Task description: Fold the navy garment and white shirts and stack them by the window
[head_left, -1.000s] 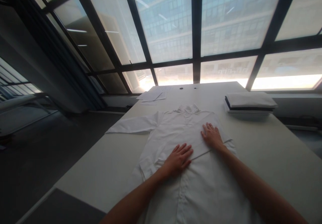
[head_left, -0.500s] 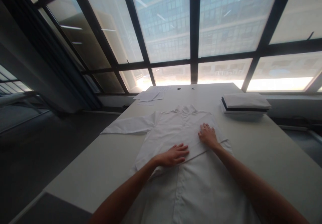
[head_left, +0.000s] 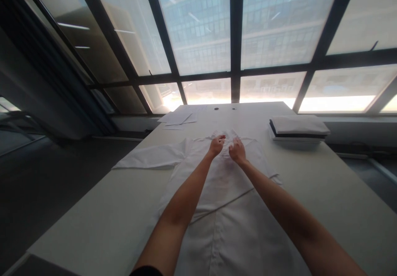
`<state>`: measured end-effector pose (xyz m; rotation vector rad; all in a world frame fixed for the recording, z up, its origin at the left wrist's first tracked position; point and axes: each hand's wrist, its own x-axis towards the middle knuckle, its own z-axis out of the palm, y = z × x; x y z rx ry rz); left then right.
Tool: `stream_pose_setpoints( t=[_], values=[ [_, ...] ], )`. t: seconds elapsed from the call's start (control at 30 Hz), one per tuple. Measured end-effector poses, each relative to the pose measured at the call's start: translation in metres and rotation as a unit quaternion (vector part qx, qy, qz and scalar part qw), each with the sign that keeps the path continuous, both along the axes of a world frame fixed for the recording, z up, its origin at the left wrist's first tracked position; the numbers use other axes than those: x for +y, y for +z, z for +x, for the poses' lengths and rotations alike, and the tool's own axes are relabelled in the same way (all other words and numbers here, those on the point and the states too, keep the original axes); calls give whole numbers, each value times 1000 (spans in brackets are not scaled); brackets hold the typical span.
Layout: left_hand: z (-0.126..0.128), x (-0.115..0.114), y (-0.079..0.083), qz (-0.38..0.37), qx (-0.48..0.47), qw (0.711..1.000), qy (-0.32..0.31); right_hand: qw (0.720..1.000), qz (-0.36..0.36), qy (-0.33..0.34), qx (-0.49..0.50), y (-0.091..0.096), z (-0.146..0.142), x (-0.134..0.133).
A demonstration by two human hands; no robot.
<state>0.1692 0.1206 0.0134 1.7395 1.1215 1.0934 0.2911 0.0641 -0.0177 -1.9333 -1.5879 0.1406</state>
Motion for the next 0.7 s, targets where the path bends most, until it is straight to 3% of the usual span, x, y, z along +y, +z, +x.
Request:
stream_pose_setpoints(
  t=[0.23, 0.5, 0.7],
  values=[
    [7, 24, -25, 23, -115, 988, 106, 998, 37, -41, 21, -3, 11, 18],
    [-9, 21, -39, 26, -171, 981, 91, 995, 92, -28, -19, -15, 21, 15],
    [-7, 23, -42, 27, -179, 978, 104, 994, 93, -47, 26, -10, 20, 36]
  ],
)
